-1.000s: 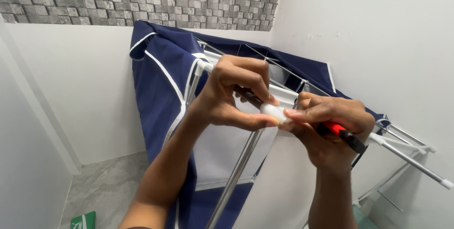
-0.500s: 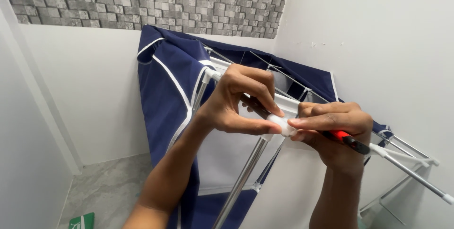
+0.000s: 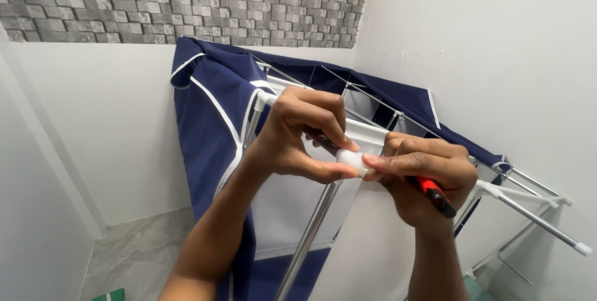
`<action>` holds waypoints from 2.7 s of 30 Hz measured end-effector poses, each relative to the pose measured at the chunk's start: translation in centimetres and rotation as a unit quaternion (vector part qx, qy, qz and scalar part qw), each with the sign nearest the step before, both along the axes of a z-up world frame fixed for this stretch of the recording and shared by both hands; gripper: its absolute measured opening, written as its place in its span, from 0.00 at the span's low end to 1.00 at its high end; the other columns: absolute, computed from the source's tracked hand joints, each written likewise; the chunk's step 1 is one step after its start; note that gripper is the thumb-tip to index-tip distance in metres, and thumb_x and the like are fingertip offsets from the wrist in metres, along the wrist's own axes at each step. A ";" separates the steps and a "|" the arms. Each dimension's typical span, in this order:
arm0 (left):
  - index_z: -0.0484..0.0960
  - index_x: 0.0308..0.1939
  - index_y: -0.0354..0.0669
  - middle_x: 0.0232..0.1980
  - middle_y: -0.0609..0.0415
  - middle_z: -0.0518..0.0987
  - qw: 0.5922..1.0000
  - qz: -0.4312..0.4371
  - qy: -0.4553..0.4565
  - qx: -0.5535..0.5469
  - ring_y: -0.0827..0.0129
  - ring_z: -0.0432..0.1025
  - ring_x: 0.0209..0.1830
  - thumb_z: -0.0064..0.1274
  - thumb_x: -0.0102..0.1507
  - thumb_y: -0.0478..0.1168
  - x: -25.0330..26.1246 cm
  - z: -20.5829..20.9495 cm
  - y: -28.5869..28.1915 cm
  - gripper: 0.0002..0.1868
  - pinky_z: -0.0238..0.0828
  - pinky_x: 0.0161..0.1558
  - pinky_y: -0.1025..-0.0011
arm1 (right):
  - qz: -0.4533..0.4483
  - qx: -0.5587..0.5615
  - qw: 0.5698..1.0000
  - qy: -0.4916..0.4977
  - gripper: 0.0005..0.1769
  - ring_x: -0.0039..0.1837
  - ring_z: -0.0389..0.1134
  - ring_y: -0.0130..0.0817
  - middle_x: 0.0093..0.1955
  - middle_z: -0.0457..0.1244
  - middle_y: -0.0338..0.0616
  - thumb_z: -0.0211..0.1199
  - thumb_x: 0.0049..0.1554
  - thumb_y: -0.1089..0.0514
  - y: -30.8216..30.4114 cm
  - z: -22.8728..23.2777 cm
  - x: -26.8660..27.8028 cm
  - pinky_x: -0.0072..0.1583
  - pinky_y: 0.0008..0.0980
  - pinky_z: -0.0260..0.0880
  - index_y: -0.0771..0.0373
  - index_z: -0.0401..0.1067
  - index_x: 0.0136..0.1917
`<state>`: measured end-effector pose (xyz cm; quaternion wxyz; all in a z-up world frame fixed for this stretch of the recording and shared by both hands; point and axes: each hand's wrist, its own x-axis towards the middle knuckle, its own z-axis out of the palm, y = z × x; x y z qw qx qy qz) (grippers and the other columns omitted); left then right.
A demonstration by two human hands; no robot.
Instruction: Assembling a portable fabric wardrobe using metal poles, plastic connectors, and a lighter to seal or fit parts.
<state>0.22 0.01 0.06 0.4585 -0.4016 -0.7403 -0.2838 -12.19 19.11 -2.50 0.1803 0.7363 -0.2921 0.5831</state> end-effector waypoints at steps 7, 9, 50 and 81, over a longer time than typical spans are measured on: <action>0.86 0.34 0.39 0.31 0.58 0.76 1.000 -0.005 0.011 -0.002 0.84 0.69 0.21 0.75 0.54 0.47 -0.1 -0.1 -0.1 0.17 0.60 0.21 0.86 | -0.116 -0.097 0.988 0.011 0.10 0.30 0.58 0.21 0.33 0.65 0.39 0.71 0.59 0.62 -0.6 -1.4 1.3 0.36 0.22 0.52 0.64 0.77 0.54; 0.86 0.34 0.39 0.31 0.59 0.76 1.000 -0.002 0.014 -0.003 0.84 0.69 0.21 0.75 0.54 0.47 0.0 -0.1 0.0 0.17 0.61 0.21 0.86 | -0.131 -0.112 0.985 0.004 0.10 0.29 0.57 0.21 0.32 0.64 0.38 0.71 0.60 0.59 -0.7 -2.1 1.5 0.36 0.23 0.51 0.63 0.77 0.53; 0.83 0.32 0.36 0.25 0.55 0.76 0.995 -0.013 0.076 0.068 0.79 0.66 0.17 0.54 0.66 0.42 -1.5 -0.3 1.4 0.13 0.56 0.20 0.80 | -0.238 -0.181 0.954 0.013 0.18 0.29 0.60 0.17 0.34 0.66 0.32 0.74 0.58 0.49 -1.6 -3.3 1.2 0.39 0.21 0.55 0.59 0.77 0.56; 0.73 0.20 0.40 0.17 0.58 0.67 0.966 0.089 0.200 0.140 0.77 0.60 0.13 0.54 0.65 0.32 -3.4 -0.7 3.6 0.17 0.51 0.19 0.75 | -0.355 -0.145 0.921 -0.074 0.13 0.31 0.49 0.17 0.26 0.53 0.30 0.77 0.61 0.58 -0.8 -3.5 5.6 0.41 0.23 0.49 0.63 0.77 0.54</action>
